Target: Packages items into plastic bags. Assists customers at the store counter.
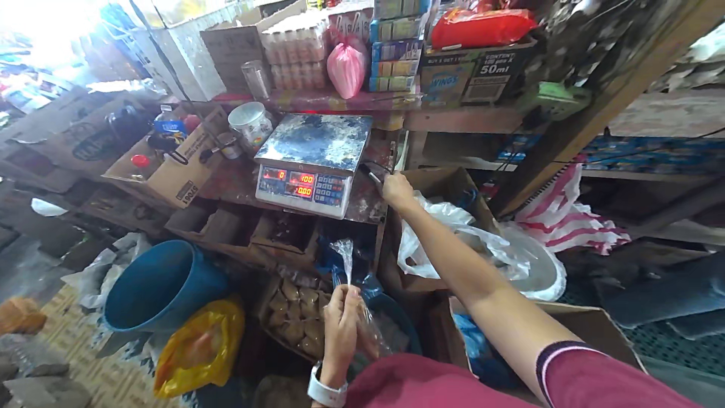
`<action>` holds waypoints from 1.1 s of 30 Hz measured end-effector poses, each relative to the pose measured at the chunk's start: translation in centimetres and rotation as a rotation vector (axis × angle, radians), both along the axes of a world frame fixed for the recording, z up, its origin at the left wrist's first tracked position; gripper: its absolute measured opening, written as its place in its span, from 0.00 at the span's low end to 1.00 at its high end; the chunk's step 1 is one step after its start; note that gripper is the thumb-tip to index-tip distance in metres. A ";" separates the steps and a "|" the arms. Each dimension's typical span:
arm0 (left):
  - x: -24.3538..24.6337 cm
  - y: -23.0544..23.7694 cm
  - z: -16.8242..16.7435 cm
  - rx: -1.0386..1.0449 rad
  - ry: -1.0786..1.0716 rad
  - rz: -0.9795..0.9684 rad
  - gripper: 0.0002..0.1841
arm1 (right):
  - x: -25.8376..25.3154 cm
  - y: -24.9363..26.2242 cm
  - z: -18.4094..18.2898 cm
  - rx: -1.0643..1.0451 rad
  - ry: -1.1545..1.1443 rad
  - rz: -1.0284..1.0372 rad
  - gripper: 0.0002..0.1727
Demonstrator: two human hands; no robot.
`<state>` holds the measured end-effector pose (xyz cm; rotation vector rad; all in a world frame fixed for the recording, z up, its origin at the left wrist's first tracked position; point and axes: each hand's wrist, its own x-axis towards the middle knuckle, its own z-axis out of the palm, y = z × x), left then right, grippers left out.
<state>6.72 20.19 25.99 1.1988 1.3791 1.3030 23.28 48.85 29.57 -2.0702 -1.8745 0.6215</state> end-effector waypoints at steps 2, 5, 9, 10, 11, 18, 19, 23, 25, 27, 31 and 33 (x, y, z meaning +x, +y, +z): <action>-0.1 -0.2 -0.1 -0.020 -0.010 -0.052 0.12 | -0.1 -1.0 0.1 0.030 -0.008 -0.001 0.15; 0.2 -0.4 -0.1 0.022 0.013 -0.092 0.09 | 1.6 -3.7 0.2 0.244 0.098 0.029 0.15; 0.5 0.1 0.3 0.323 0.328 0.064 0.12 | 4.3 -13.2 3.2 0.298 0.279 0.295 0.17; 0.6 0.4 0.8 0.393 0.432 0.084 0.13 | 4.8 -15.8 3.7 0.308 0.346 0.390 0.15; 0.7 0.8 1.5 0.435 0.510 0.046 0.14 | 5.2 -17.9 4.2 0.303 0.417 0.488 0.13; 3.0 2.4 3.3 0.450 0.675 -0.538 0.15 | 8.2 -20.8 6.0 0.298 0.846 0.629 0.11; 3.5 2.3 3.4 0.437 0.689 -0.545 0.16 | 8.2 -20.9 6.0 0.271 0.896 0.599 0.11; 4.6 2.1 3.6 0.479 0.661 -0.548 0.13 | 6.8 -22.1 4.4 0.177 0.868 0.608 0.11; 4.6 2.2 3.9 0.479 0.613 -0.588 0.11 | 6.3 -22.7 4.3 0.156 0.805 0.607 0.13; 4.4 2.0 3.8 0.449 0.578 -0.603 0.13 | 6.1 -22.6 4.2 0.141 0.760 0.642 0.13; 3.6 1.6 1.7 0.431 0.455 -0.580 0.16 | 5.5 -22.1 4.0 0.085 0.741 0.737 0.12; 3.6 1.4 1.1 0.414 0.396 -0.560 0.17 | 5.1 -22.1 4.0 0.042 0.734 0.732 0.13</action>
